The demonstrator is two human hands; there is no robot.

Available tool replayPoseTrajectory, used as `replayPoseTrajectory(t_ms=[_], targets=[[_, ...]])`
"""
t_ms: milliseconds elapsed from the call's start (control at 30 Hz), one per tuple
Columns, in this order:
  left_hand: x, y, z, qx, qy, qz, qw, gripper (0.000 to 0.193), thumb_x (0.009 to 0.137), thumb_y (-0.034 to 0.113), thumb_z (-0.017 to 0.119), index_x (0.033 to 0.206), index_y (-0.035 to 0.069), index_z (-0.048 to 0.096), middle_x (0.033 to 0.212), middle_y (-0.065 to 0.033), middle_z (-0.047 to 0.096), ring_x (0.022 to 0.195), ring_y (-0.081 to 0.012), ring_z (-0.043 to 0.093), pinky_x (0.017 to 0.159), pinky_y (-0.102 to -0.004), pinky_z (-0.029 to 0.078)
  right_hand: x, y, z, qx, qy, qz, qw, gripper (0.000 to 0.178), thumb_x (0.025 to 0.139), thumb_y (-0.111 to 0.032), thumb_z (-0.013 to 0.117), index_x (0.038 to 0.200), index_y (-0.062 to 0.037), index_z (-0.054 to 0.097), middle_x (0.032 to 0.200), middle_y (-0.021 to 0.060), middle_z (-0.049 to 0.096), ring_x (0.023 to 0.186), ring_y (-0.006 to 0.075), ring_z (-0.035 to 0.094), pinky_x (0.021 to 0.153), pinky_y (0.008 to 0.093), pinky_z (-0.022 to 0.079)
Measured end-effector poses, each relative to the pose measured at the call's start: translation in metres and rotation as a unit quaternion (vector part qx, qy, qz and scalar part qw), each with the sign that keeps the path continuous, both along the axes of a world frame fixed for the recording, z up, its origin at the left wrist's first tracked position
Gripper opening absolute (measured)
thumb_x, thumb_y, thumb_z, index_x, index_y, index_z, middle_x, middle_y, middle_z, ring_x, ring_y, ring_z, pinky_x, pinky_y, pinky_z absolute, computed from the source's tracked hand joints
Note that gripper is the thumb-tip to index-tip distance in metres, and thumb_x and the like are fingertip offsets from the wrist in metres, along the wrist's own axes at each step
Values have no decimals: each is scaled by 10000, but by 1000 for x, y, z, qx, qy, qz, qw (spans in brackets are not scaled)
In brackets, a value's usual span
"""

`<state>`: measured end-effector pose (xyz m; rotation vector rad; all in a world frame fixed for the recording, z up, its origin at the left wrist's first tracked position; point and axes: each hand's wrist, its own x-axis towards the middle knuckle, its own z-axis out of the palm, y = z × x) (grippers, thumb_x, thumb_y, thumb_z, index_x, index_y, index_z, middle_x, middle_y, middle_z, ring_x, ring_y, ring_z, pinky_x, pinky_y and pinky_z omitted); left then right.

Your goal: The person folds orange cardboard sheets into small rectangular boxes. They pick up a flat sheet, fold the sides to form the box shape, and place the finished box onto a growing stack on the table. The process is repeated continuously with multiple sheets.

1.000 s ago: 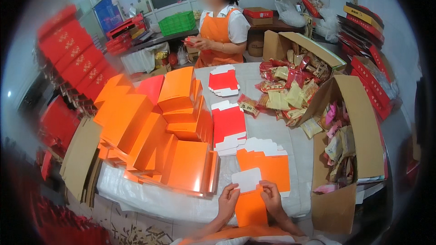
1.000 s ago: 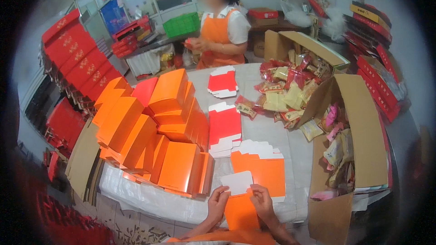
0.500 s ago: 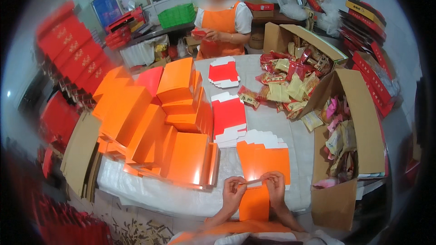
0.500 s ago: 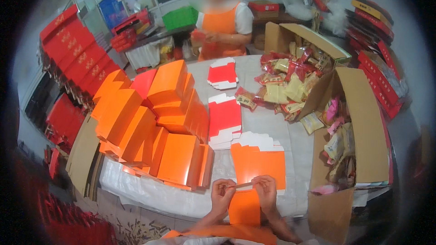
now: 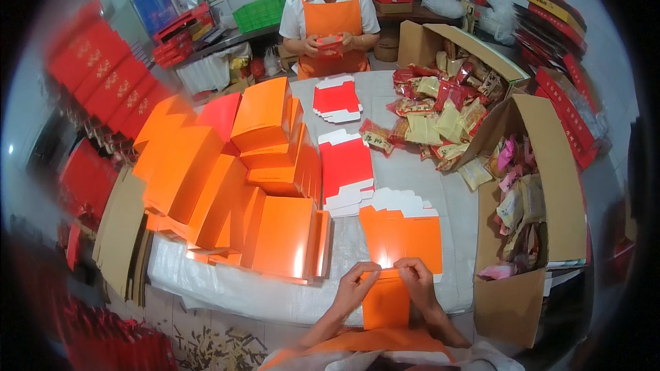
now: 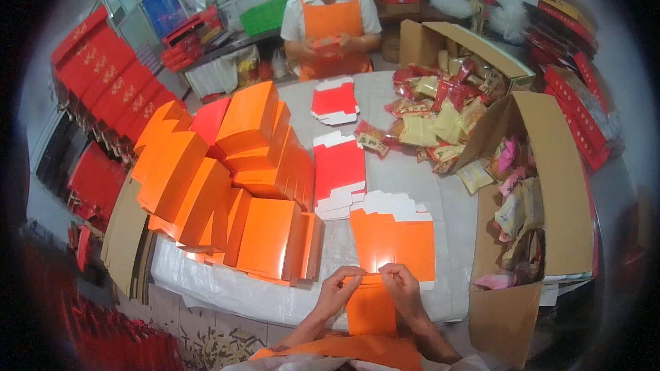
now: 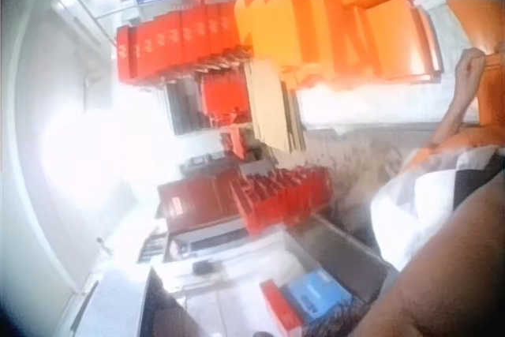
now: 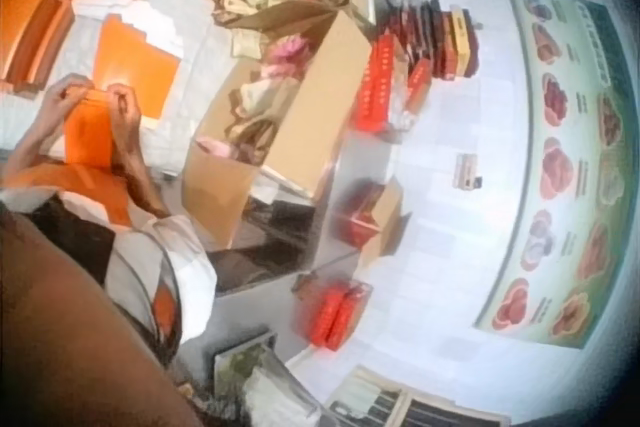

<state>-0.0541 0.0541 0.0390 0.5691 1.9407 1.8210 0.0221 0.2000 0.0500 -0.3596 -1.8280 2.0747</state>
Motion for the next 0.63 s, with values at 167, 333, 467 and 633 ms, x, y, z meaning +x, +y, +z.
replayPoseTrajectory(t_ms=[167, 333, 467, 633], targets=[[-5, 0, -8, 20, -6, -20, 1000, 121, 821, 78, 574, 897, -6, 615, 998, -81, 590, 947, -172, 540, 821, -270, 419, 0, 12, -4, 85, -34, 11, 996, 83, 854, -50, 483, 870, 9, 539, 886, 58, 585, 801, 106, 519, 725, 219, 427], [-2, -2, -13, 49, 50, -33, 997, 138, 812, 52, 573, 922, -17, 619, 995, -103, 607, 1004, -218, 534, 873, -299, 409, 4, 15, -18, 100, 30, 20, 994, 90, 861, -56, 485, 888, -4, 552, 838, 41, 573, 732, 91, 510, 661, 219, 417], [3, -14, -7, -25, 67, -48, 996, 158, 790, 32, 577, 937, -4, 620, 1040, -115, 596, 1013, -210, 536, 872, -305, 416, 2, 11, -21, 169, -6, 8, 986, 92, 850, -53, 499, 872, -5, 575, 830, 61, 588, 733, 111, 542, 663, 235, 432], [-25, 0, 66, -317, 172, -274, 892, 445, 718, 228, 696, 1108, 88, 533, 1091, -118, 585, 1061, -233, 525, 972, -343, 331, -20, 35, -11, 143, 103, 203, 963, 92, 832, -118, 566, 857, -83, 647, 864, 84, 630, 820, 183, 601, 825, 319, 473]])
